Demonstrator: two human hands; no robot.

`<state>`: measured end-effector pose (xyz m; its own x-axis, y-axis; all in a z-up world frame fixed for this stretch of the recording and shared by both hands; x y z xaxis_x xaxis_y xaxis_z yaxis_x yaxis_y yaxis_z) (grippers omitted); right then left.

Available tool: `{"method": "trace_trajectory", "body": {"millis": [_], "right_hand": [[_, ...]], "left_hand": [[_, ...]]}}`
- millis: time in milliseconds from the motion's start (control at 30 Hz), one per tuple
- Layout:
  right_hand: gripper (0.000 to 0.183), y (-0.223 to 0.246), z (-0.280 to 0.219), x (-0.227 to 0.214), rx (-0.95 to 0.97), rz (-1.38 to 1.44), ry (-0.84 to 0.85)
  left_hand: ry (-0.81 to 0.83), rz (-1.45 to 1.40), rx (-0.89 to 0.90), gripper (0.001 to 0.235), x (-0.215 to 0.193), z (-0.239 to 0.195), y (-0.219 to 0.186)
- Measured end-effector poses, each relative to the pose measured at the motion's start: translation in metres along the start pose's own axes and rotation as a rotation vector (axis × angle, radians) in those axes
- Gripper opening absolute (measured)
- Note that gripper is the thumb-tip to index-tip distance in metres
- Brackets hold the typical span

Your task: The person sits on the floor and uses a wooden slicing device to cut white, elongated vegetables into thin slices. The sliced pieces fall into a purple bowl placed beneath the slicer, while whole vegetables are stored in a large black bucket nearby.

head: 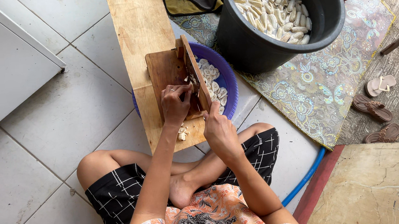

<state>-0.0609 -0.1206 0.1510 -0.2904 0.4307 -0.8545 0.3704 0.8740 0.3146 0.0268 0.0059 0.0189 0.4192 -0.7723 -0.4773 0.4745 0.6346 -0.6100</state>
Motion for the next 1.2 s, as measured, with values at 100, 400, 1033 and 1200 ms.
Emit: {"method": "trace_trajectory", "body": {"millis": [100, 400, 1033, 1200], "right_hand": [[0.026, -0.003, 0.0, 0.007, 0.008, 0.025, 0.014], [0.029, -0.023, 0.016, 0.045, 0.016, 0.089, 0.022], [0.032, -0.046, 0.037, 0.093, -0.006, 0.077, -0.143], [0.029, -0.043, 0.036, 0.08, 0.008, 0.068, -0.109]], "left_hand": [[0.009, -0.014, 0.003, 0.01, -0.001, 0.0, -0.001], [0.027, 0.003, -0.027, 0.009, 0.0, -0.001, -0.001], [0.042, 0.043, -0.074, 0.014, 0.007, -0.006, 0.008], [0.023, 0.03, -0.056, 0.013, 0.01, -0.008, 0.012]]}}
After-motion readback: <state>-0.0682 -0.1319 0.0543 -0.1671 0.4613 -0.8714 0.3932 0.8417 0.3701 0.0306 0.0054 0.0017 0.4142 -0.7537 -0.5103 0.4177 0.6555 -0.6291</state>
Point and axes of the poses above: each hand's wrist, its own z-axis towards the middle knuckle, its own x-axis out of the palm, y = z × x, the point moved 3 cm from there along z, towards the middle knuckle, and after that the axes turned 13 degrees about x, right-handed, at the moved point
